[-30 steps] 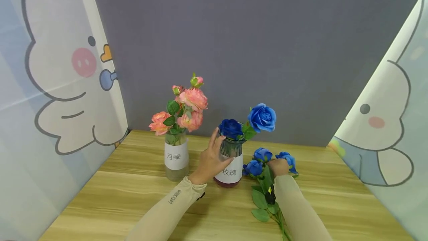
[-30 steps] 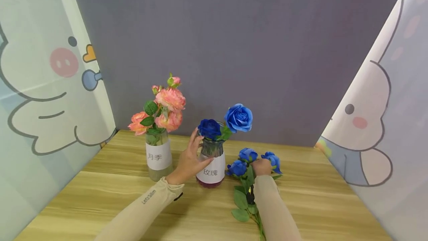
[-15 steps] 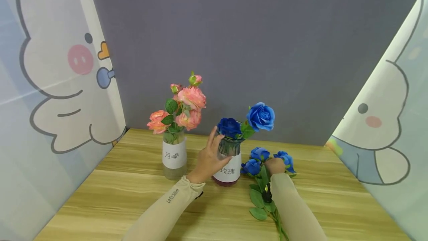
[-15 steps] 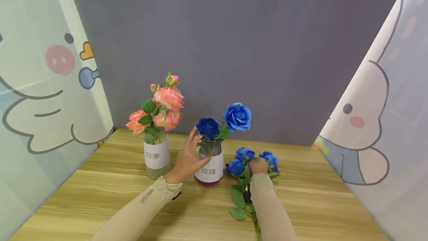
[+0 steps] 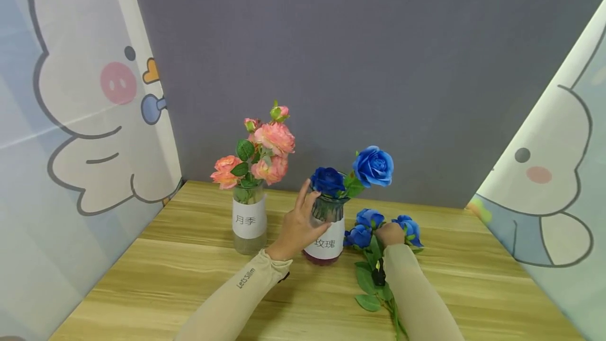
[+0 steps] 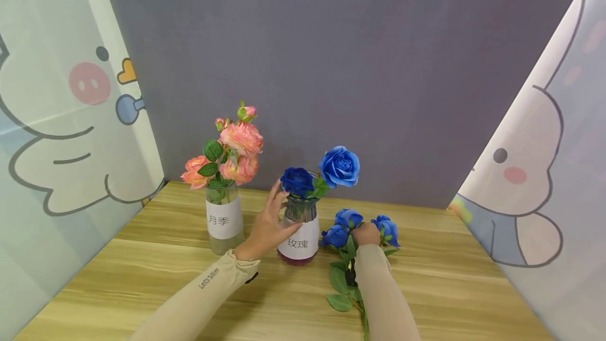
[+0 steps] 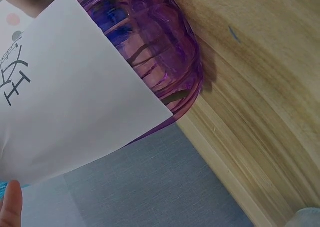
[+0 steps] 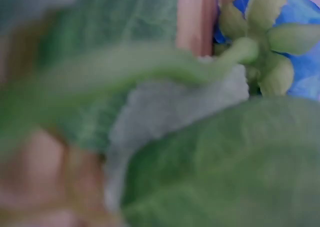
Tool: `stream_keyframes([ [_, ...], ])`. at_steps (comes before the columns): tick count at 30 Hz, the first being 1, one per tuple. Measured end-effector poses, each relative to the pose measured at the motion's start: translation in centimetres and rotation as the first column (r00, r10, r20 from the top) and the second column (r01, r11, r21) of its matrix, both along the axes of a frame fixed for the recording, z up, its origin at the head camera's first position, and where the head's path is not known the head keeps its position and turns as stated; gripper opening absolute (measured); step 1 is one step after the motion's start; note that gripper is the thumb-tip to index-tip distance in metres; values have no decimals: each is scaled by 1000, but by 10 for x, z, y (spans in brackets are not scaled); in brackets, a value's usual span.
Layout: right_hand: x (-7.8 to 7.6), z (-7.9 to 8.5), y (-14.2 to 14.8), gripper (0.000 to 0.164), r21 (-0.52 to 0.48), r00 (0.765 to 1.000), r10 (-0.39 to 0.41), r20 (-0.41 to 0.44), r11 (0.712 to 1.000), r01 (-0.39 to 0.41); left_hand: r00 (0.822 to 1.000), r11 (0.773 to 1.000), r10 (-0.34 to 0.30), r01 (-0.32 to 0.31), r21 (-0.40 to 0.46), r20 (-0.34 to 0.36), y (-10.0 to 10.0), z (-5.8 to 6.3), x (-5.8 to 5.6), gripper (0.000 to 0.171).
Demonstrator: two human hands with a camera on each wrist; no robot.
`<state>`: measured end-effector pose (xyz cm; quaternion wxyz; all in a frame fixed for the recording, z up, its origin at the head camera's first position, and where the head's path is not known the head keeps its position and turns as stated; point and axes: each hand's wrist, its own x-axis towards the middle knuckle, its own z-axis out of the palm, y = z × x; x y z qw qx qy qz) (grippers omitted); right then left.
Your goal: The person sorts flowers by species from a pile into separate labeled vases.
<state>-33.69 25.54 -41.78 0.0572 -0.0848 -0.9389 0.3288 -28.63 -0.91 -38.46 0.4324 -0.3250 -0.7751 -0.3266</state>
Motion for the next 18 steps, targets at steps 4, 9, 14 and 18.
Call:
stream_keyframes([
  [4,-3,5,3,39,11,1000,-13,-3,1000,13,1000,1000,-5,5,-3,7,0,0,0,77],
  [9,-4,23,10,33,-30,998,-51,-22,998,50,1000,1000,6,-6,-6,-16,0,0,0,78],
  [14,-2,50,15,30,-158,991,-87,-97,985,71,1000,1000,11,-11,-5,-27,0,0,0,79],
  [18,3,71,16,23,-276,987,-52,-151,961,8,1000,1000,11,-11,-3,-23,0,0,0,79],
])
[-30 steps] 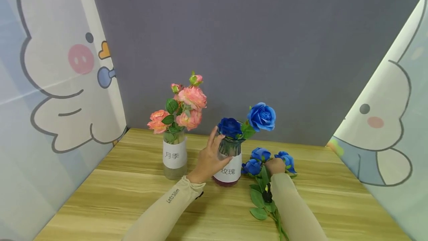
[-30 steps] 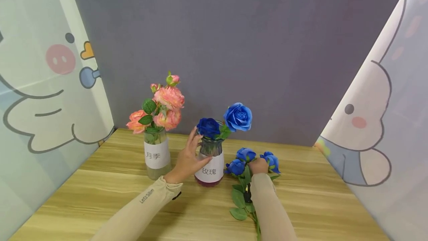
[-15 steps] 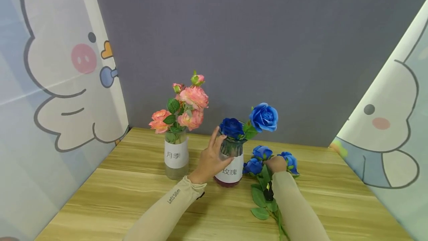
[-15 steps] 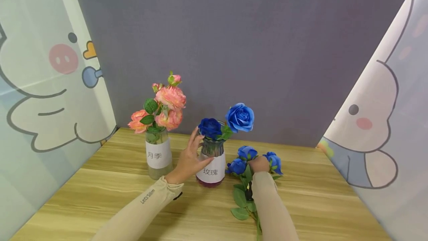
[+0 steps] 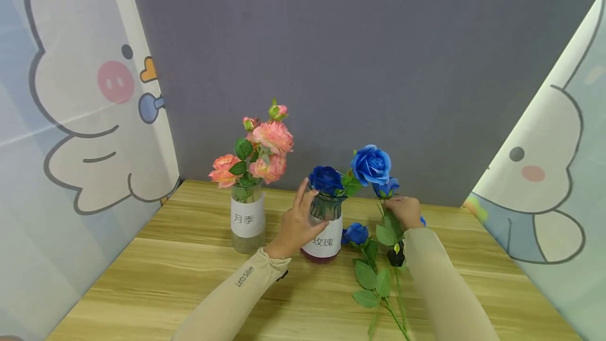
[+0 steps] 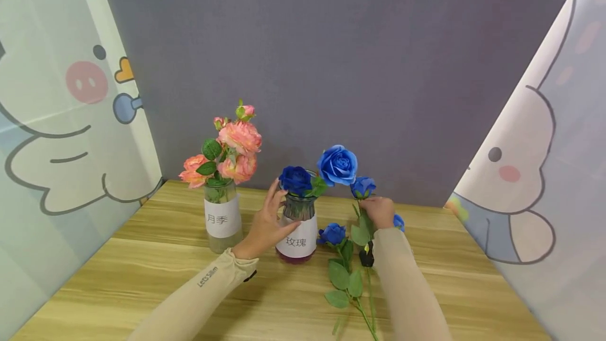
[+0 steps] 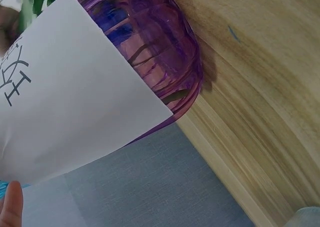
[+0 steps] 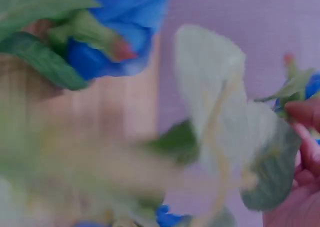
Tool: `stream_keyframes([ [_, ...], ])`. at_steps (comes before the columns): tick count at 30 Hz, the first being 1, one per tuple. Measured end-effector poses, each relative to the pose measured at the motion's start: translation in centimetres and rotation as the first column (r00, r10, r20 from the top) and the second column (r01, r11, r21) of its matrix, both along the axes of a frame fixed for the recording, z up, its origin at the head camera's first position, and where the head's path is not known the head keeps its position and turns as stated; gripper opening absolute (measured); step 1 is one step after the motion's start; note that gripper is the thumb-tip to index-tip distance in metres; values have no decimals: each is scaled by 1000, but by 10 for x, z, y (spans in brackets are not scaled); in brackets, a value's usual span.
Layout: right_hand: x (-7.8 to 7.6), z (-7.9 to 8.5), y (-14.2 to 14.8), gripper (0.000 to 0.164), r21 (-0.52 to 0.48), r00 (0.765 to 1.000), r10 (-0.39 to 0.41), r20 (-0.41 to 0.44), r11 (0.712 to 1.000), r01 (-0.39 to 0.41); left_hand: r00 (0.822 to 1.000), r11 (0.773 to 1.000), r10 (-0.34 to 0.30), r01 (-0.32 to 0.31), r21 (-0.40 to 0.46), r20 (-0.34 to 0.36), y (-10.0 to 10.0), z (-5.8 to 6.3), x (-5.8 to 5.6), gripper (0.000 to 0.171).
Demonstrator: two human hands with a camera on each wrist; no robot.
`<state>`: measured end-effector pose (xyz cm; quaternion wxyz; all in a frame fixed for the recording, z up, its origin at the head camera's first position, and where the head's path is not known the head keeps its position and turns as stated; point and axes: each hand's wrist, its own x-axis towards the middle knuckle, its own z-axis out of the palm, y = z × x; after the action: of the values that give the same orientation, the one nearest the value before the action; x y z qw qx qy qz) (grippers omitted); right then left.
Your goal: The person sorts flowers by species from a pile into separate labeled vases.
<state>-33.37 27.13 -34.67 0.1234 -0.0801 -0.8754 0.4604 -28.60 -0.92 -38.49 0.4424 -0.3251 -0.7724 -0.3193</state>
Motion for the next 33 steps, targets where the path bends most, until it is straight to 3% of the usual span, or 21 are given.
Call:
stream_keyframes([
  [5,5,21,-1,19,-174,1000,26,7,984,-25,1000,1000,9,-9,0,0,-1,-1,1,78],
  [11,11,36,4,12,-274,999,19,-34,961,-28,1000,1000,17,-17,0,7,-2,-1,0,79],
  [13,13,41,5,11,-350,999,23,-47,936,-38,1000,1000,13,-13,3,11,-2,-2,0,78],
  [18,18,54,7,7,-537,997,27,-68,842,-59,1000,1000,6,-6,-2,22,-2,-1,0,78],
  [23,22,66,8,21,-549,995,-53,-83,836,-1,1000,1000,0,0,-11,29,-2,-1,0,76],
  [25,23,72,10,17,-559,990,-101,-96,829,30,999,1000,-1,2,-15,34,-2,-1,0,76],
  [30,27,87,15,10,-654,974,-203,-99,751,90,999,1000,-5,6,-16,37,-2,-1,0,77],
  [33,30,97,19,11,-717,962,-257,-88,687,118,1000,1000,-9,9,-17,30,-3,1,-2,76],
])
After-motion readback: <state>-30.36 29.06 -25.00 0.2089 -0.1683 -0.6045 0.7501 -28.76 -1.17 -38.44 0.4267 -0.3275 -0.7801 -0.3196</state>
